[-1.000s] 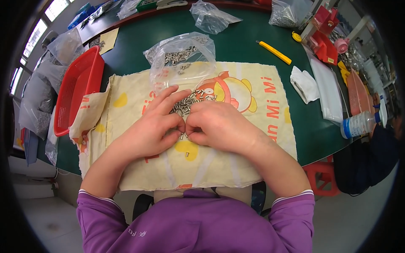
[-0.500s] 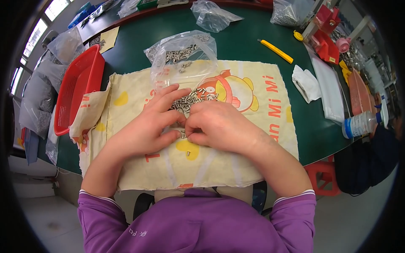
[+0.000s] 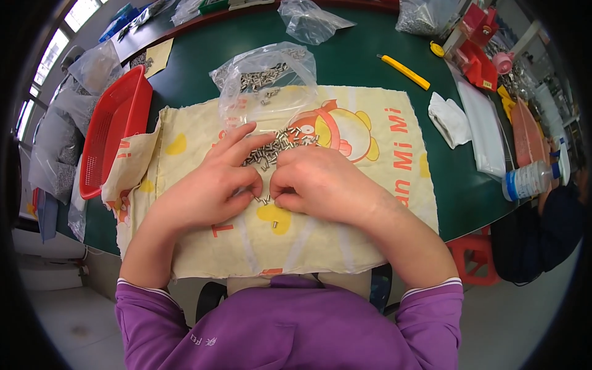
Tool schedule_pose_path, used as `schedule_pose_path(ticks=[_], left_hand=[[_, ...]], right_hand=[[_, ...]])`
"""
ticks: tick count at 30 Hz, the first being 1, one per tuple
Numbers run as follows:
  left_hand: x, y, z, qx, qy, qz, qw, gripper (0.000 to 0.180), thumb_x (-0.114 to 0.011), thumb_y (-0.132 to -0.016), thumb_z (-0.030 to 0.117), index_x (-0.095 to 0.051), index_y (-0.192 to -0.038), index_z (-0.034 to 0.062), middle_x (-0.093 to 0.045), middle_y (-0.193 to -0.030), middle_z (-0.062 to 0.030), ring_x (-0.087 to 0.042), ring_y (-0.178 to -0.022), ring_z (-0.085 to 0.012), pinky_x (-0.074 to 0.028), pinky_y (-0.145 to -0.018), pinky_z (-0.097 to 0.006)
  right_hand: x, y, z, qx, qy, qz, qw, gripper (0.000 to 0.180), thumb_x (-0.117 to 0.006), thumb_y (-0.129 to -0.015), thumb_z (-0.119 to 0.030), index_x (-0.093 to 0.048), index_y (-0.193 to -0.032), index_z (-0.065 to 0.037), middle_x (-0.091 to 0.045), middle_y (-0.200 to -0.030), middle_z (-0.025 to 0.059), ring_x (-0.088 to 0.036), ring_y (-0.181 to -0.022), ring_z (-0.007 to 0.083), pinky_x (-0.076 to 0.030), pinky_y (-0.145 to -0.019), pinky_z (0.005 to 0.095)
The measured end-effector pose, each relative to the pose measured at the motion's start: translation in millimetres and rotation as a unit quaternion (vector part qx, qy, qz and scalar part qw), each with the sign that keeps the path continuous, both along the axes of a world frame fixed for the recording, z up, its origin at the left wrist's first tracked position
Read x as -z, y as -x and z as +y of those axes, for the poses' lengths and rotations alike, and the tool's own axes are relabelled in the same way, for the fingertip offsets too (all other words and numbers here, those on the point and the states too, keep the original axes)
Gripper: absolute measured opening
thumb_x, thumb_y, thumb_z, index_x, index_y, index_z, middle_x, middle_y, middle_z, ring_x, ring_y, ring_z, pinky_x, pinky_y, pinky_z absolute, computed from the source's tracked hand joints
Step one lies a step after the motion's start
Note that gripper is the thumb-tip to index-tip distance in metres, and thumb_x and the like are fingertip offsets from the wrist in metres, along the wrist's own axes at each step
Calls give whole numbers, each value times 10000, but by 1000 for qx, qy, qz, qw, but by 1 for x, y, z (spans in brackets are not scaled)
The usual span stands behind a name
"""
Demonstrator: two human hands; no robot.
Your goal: Sorting and inspecting small metal hardware components at a manufacturing workbench.
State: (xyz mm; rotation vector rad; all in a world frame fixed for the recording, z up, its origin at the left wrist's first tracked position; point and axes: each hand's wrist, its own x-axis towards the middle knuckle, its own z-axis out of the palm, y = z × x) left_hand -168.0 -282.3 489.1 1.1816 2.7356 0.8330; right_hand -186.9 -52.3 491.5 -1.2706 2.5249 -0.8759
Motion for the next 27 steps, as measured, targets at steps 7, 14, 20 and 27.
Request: schedule_pose_path(ticks=[7,14,20,27], left_hand=[[1,-2,3,14,2,11,1000,114,-706,-752,46,-617,-820,72,-412,-1485,-142,-270,-1439,-415,-286,-1148,-539],[2,-3,5,-12,-20,25,999,140,-719,-746,38,-609,-829,62,-416,-1476,-171,-267,-1434,-434,-304,-1143,-525],[-12,-9,-5,-23,41,1,999,86,-694,-750,50,-622,-798,45,-393,-1502,-176,-234,-1447,-446,-300,-1148,-513],[-15,-12,-8,-19,65,-10,998,43,-679,-764,74,-670,-779,34,-367,-1533,-160,-199,-1460,-446,-275,-1162,-501]], right_hand=[[2,-1,-1,1,10,8,1000,104,-733,-771,-138,-703,-861,-96,-611,-857,47,-621,-896,257,-499,-771,380],[1,0,-1,5,7,4,1000,83,-701,-772,-156,-687,-833,-100,-611,-877,62,-626,-900,275,-506,-793,406],[1,0,-2,-6,-14,-14,1000,84,-694,-785,-162,-691,-844,-101,-613,-888,65,-627,-914,273,-508,-792,407],[4,-3,-6,-22,3,-3,1000,82,-688,-804,-173,-696,-856,-110,-612,-891,52,-626,-923,261,-510,-788,406]])
